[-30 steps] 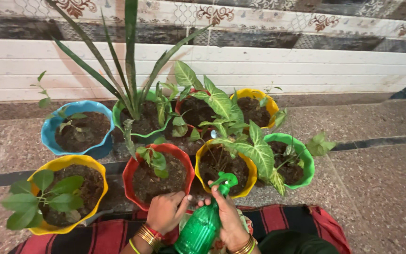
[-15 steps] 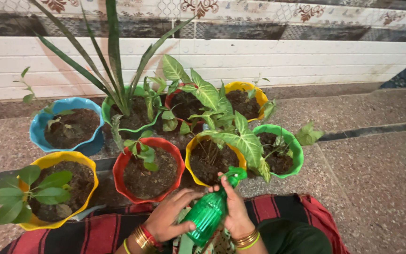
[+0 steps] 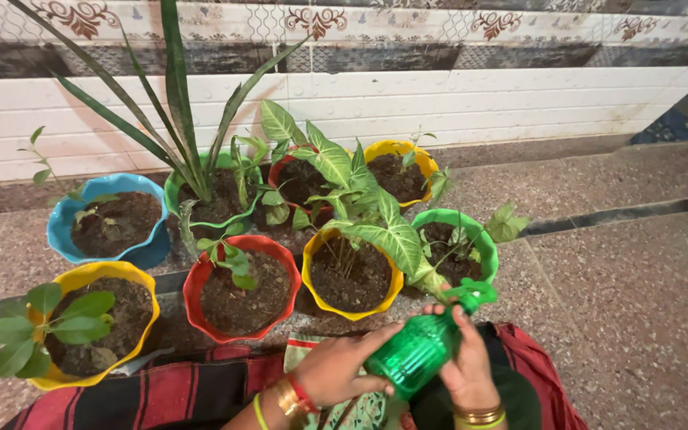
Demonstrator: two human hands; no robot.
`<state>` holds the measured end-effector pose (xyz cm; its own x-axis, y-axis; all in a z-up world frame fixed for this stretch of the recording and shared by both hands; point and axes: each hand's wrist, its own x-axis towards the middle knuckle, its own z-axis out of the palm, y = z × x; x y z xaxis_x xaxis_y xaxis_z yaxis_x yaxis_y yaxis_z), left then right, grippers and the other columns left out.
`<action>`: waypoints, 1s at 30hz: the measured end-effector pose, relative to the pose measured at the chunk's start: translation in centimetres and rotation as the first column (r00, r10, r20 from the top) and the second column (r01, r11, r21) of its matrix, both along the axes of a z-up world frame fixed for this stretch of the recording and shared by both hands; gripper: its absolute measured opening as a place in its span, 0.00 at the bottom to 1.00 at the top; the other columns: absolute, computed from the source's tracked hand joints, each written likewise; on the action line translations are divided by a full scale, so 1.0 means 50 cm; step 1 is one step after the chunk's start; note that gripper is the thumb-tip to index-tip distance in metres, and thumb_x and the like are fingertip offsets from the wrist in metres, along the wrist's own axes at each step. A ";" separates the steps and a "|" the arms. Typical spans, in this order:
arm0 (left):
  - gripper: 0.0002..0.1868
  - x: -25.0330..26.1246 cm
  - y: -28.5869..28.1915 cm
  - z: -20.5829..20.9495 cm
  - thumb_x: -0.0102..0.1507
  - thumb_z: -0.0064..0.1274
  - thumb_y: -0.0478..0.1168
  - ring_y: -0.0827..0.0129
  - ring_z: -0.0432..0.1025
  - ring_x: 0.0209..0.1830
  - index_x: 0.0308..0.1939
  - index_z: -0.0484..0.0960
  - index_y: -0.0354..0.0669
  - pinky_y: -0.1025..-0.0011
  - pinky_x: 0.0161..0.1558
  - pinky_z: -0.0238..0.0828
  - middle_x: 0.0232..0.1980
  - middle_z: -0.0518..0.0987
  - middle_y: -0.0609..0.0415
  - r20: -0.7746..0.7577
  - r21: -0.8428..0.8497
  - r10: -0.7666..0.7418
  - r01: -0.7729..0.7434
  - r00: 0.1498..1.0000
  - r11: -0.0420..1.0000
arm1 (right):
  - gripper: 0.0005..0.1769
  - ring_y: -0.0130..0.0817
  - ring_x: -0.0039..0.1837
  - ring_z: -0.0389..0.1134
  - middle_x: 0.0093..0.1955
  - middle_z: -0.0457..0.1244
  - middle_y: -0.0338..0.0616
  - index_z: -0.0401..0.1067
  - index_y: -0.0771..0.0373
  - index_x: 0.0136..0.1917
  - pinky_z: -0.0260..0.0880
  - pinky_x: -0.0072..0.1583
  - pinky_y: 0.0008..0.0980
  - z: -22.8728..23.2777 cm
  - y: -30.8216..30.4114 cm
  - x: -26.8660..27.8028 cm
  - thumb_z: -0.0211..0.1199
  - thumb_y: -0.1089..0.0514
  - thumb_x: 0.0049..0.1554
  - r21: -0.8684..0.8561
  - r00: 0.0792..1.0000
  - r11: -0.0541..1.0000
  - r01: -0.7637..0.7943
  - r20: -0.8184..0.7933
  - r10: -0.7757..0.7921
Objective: The person uses a green spray bottle to water several potted plants arranged on the floor. They systematically move the spray bottle from one pot to the next, misting the soil and leaves of each plant.
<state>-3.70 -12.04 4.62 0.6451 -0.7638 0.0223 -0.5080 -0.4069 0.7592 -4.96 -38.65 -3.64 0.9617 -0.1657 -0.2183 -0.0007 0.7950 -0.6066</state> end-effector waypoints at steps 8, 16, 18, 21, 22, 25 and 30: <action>0.48 -0.001 -0.089 0.030 0.62 0.52 0.65 0.43 0.78 0.38 0.82 0.48 0.65 0.48 0.41 0.74 0.41 0.83 0.38 0.022 0.335 0.072 -0.075 0.997 0.939 | 0.25 0.38 0.58 0.69 0.52 0.67 0.40 0.68 0.59 0.64 0.69 0.64 0.48 -0.042 -0.090 0.054 0.60 0.42 0.60 -0.004 0.992 0.999 -0.041 -0.118 0.040; 0.51 -0.001 -0.074 0.086 0.57 0.59 0.64 0.43 0.78 0.40 0.79 0.55 0.58 0.50 0.42 0.75 0.40 0.82 0.38 0.134 0.266 0.024 -0.059 0.991 0.962 | 0.20 0.41 0.56 0.70 0.49 0.68 0.44 0.68 0.61 0.54 0.72 0.63 0.51 0.029 -0.059 0.043 0.61 0.43 0.63 -0.021 0.992 0.998 -0.059 -0.112 0.056; 0.52 0.000 -0.037 0.115 0.53 0.64 0.61 0.44 0.79 0.40 0.77 0.60 0.54 0.50 0.43 0.75 0.39 0.83 0.39 0.166 0.247 -0.061 0.019 0.984 0.969 | 0.18 0.42 0.56 0.71 0.50 0.69 0.46 0.68 0.60 0.55 0.71 0.63 0.46 0.058 -0.015 0.005 0.60 0.45 0.63 -0.066 0.989 0.997 -0.046 -0.144 0.036; 0.33 -0.019 0.018 0.159 0.49 0.68 0.58 0.51 0.81 0.40 0.52 0.80 0.47 0.54 0.43 0.76 0.39 0.85 0.47 0.204 0.472 -0.233 0.113 0.951 0.875 | 0.14 0.45 0.52 0.70 0.48 0.69 0.48 0.68 0.54 0.55 0.70 0.56 0.50 0.095 0.078 -0.057 0.61 0.47 0.60 -0.013 0.953 0.991 -0.133 -0.276 0.124; 0.37 -0.031 0.035 0.170 0.46 0.69 0.56 0.50 0.80 0.39 0.53 0.77 0.43 0.54 0.41 0.76 0.39 0.84 0.46 0.158 0.503 -0.233 0.125 0.960 0.855 | 0.15 0.46 0.52 0.70 0.47 0.69 0.50 0.68 0.55 0.56 0.71 0.56 0.50 0.106 0.110 -0.071 0.60 0.48 0.59 0.012 0.941 0.985 -0.169 -0.294 0.165; 0.41 -0.083 0.085 0.184 0.41 0.71 0.52 0.48 0.80 0.38 0.52 0.73 0.34 0.53 0.38 0.77 0.37 0.82 0.43 0.094 0.538 -0.205 0.124 0.974 0.834 | 0.18 0.48 0.52 0.71 0.48 0.70 0.54 0.68 0.55 0.59 0.73 0.56 0.51 0.139 0.176 -0.113 0.59 0.50 0.56 0.061 0.907 0.948 -0.313 -0.278 0.317; 0.19 -0.169 0.141 0.146 0.62 0.54 0.41 0.50 0.80 0.25 0.50 0.76 0.27 0.51 0.22 0.75 0.28 0.81 0.44 0.351 0.597 -0.162 -0.088 0.922 0.798 | 0.21 0.48 0.56 0.72 0.50 0.70 0.57 0.63 0.57 0.64 0.74 0.60 0.49 0.178 0.245 -0.121 0.58 0.54 0.58 0.017 0.840 0.848 -0.530 -0.128 0.528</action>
<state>-12.16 -4.99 11.91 0.6534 -0.7264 -0.2132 -0.7187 -0.6837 0.1264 -11.01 -26.40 5.26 0.8696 0.3556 -0.3425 -0.4936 0.6411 -0.5876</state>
